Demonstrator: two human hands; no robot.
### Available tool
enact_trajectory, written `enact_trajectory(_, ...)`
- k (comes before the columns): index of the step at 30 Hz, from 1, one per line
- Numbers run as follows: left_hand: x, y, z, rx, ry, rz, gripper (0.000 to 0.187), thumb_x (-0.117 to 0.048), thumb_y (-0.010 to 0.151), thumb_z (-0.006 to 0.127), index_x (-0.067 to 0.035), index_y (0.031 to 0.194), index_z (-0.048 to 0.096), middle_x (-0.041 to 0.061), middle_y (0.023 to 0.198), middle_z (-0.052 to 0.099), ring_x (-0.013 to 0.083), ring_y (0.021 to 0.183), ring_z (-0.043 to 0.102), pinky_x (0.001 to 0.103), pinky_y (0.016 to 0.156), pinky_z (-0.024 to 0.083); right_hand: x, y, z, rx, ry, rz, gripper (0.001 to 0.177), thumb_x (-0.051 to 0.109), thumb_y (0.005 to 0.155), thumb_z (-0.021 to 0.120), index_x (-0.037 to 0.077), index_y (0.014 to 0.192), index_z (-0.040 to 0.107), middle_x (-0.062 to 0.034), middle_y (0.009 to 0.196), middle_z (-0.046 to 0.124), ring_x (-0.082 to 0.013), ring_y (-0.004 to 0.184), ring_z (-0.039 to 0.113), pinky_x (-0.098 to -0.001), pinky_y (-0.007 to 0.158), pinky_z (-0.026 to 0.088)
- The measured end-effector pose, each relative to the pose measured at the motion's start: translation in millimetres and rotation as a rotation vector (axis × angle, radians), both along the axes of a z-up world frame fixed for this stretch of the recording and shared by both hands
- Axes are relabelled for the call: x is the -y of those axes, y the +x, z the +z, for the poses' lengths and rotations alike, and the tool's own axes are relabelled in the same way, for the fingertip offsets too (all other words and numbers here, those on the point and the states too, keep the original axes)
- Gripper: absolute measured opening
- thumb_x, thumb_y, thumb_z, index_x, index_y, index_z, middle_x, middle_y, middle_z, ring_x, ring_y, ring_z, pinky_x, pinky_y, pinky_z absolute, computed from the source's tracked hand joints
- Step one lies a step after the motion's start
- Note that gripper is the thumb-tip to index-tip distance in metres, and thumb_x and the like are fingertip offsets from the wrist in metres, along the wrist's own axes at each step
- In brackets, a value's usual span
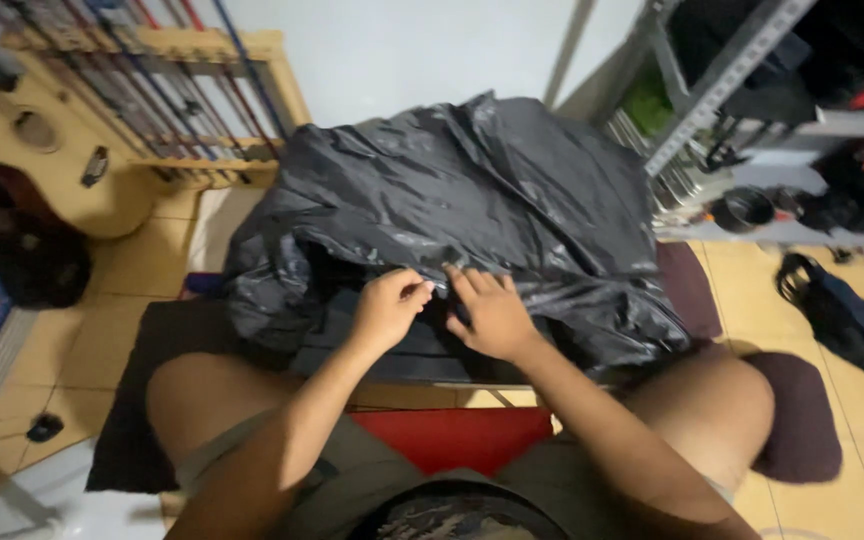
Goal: The person unfolds a large black garment bag on top of a plastic container lid by hand, spreading it out and smoothing it.
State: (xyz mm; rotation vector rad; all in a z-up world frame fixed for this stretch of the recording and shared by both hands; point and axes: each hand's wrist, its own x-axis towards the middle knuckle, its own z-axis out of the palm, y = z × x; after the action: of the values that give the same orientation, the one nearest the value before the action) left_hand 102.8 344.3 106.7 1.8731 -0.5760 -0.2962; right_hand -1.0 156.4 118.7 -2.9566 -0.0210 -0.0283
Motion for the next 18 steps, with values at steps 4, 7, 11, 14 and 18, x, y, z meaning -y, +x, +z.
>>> enact_trajectory(4, -28, 9, 25, 0.328, 0.187, 0.117, 0.016, -0.028, 0.091, 0.073, -0.014, 0.083, 0.077, 0.008, 0.077, 0.073, 0.0283, 0.078, 0.074, 0.038, 0.069, 0.059, 9, 28, -30, 0.243, -0.135, 0.141, 0.035, 0.034, 0.093, 0.062, 0.017, 0.122, 0.053, -0.0029, 0.096, 0.062, -0.0265, 0.09, 0.069, -0.0407, 0.075, 0.053)
enact_trajectory(7, -60, 31, 23, 0.348, 0.234, 0.224, 0.015, -0.026, 0.092, 0.072, -0.015, 0.083, 0.077, 0.008, 0.077, 0.073, 0.0307, 0.081, 0.073, 0.04, 0.073, 0.058, 37, 35, -40, 0.283, -0.245, 0.087, 0.016, 0.034, 0.096, 0.06, 0.021, 0.102, 0.054, 0.0, 0.083, 0.06, -0.0222, 0.074, 0.07, -0.0332, 0.066, 0.054)
enact_trajectory(11, -117, 71, 0, 0.225, 0.241, 0.421, 0.018, -0.032, 0.094, 0.071, -0.017, 0.086, 0.077, 0.004, 0.074, 0.072, 0.0232, 0.079, 0.073, 0.037, 0.075, 0.057, 103, 45, -64, 0.121, -0.253, -0.164, 0.022, 0.037, 0.103, 0.048, 0.017, 0.112, 0.053, -0.0082, 0.087, 0.07, -0.0295, 0.077, 0.076, -0.045, 0.068, 0.059)
enact_trajectory(14, -127, 59, 9, 0.078, 0.065, 0.247, 0.017, -0.025, 0.093, 0.073, -0.01, 0.09, 0.078, 0.013, 0.078, 0.075, 0.026, 0.077, 0.075, 0.037, 0.073, 0.059, 110, 45, -51, 0.005, -0.24, -0.272, 0.025, 0.044, 0.1, 0.047, 0.024, 0.114, 0.051, -0.005, 0.104, 0.072, -0.0347, 0.087, 0.076, -0.0502, 0.075, 0.061)
enact_trajectory(18, -113, 43, 0, 0.085, 0.123, 0.245, 0.015, -0.028, 0.091, 0.074, -0.013, 0.09, 0.078, 0.008, 0.078, 0.076, 0.0232, 0.074, 0.077, 0.037, 0.071, 0.059, 56, 57, -36, 0.028, -0.505, -0.203, 0.044, 0.033, 0.087, 0.063, 0.02, 0.128, 0.053, -0.0059, 0.118, 0.064, -0.0298, 0.11, 0.068, -0.0458, 0.088, 0.055)
